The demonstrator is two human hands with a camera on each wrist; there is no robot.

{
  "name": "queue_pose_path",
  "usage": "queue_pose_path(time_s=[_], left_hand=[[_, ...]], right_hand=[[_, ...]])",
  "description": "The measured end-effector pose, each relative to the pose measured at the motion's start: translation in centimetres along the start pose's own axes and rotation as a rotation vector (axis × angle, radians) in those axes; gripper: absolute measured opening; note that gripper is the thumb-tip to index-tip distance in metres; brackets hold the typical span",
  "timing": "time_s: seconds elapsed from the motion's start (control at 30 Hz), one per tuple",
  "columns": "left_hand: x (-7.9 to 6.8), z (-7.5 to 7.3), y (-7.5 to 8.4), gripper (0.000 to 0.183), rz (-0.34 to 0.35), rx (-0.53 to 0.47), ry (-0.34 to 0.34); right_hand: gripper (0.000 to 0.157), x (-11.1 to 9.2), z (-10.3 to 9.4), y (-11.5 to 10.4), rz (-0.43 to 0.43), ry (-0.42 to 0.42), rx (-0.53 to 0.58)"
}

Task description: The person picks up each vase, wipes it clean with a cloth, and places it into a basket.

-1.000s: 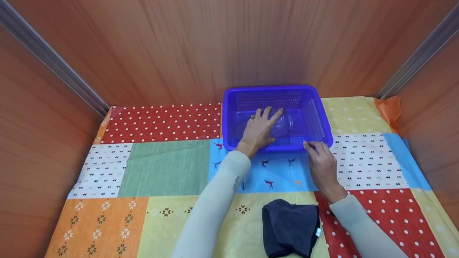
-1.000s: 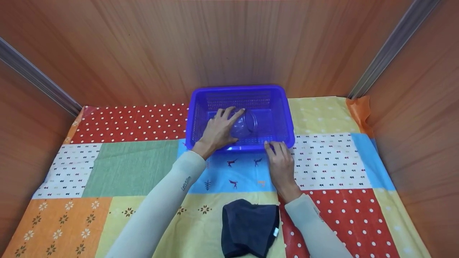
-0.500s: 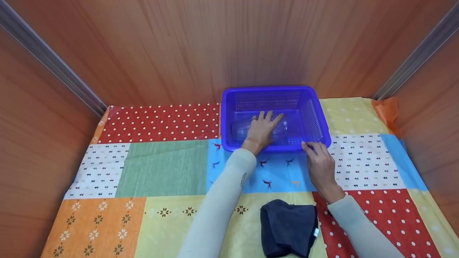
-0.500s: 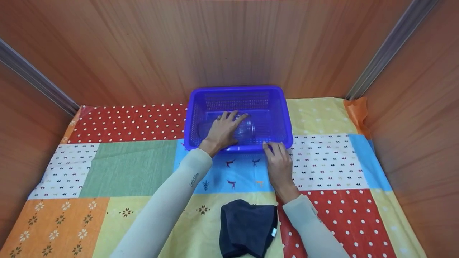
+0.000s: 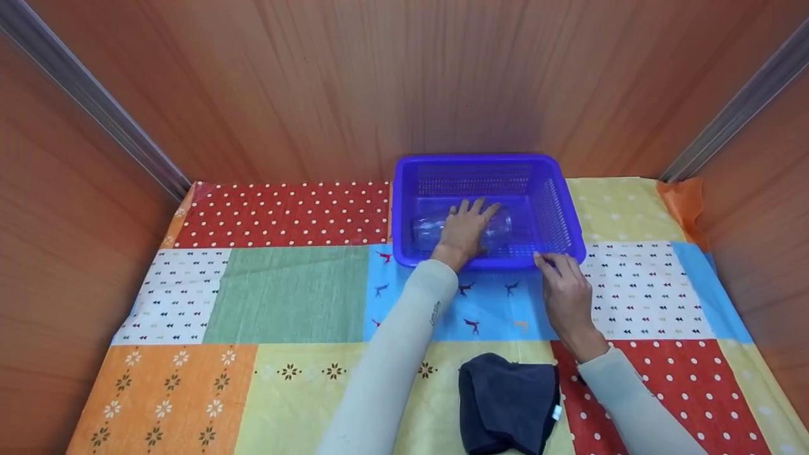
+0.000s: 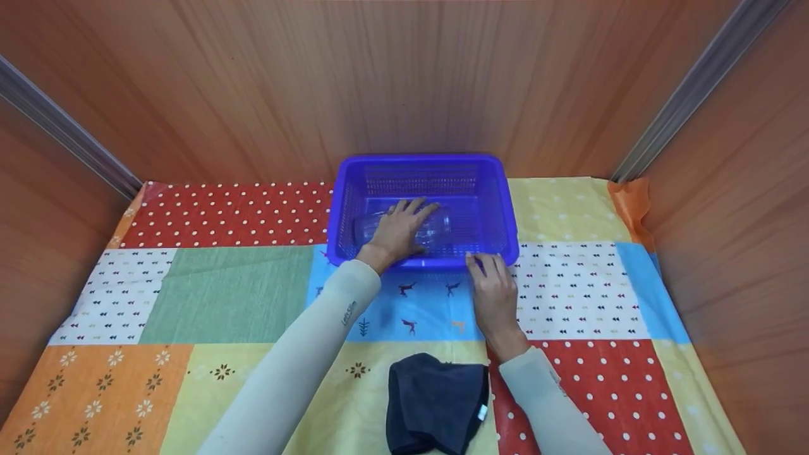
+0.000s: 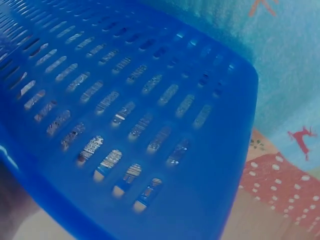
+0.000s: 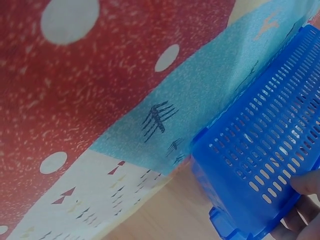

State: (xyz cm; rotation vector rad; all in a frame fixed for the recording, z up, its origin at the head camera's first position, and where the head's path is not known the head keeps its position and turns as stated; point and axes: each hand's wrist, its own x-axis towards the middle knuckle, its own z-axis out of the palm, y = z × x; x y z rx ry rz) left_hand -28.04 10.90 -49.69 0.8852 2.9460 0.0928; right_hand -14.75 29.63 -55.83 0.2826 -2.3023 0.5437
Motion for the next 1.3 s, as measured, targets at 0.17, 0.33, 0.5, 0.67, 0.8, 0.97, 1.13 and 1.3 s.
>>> queue_pose_path(time_s=[0.17,0.33,0.5,0.67,0.8,0.97,1.13,1.3], left_hand=[[-0.4,-0.5,-0.7,0.085,0.001,-0.232,0.018],[-1.4,-0.9,-1.4,0.073,0.017,-0.333,0.07],[-3.6,-0.8,-2.1,0.065,0.027,-0.349,0.158],[-7.0,-0.3,-3.2,0.058,0.088,-0.275,0.304],[-9.9,0.9,-4.4,0.056,0.098,-0.308,0.404],[-13.1,2.6,-5.5,0.056,0.037,-0.384,0.455],[-15.4,3.6,-6.0,0.059,-0.051,-0.433,0.438],[-17.3,4.0,-6.3,0.062,-0.112,-0.475,0.444]], right_hand=[[0.03,0.1,-0.3,0.7,0.014,-0.023,-0.003],[0.031,0.2,-0.5,1.4,0.028,-0.026,-0.003],[0.029,0.2,-0.4,1.8,0.026,-0.041,-0.012],[0.031,0.5,-0.4,2.4,0.017,-0.042,-0.004],[0.032,0.6,-0.9,3.0,0.027,-0.046,-0.01],[0.033,0.6,-1.3,3.6,0.038,-0.047,-0.009],[0.034,0.5,-1.6,4.0,0.047,-0.049,-0.008],[0.037,0.4,-2.1,4.3,0.047,-0.074,-0.015]])
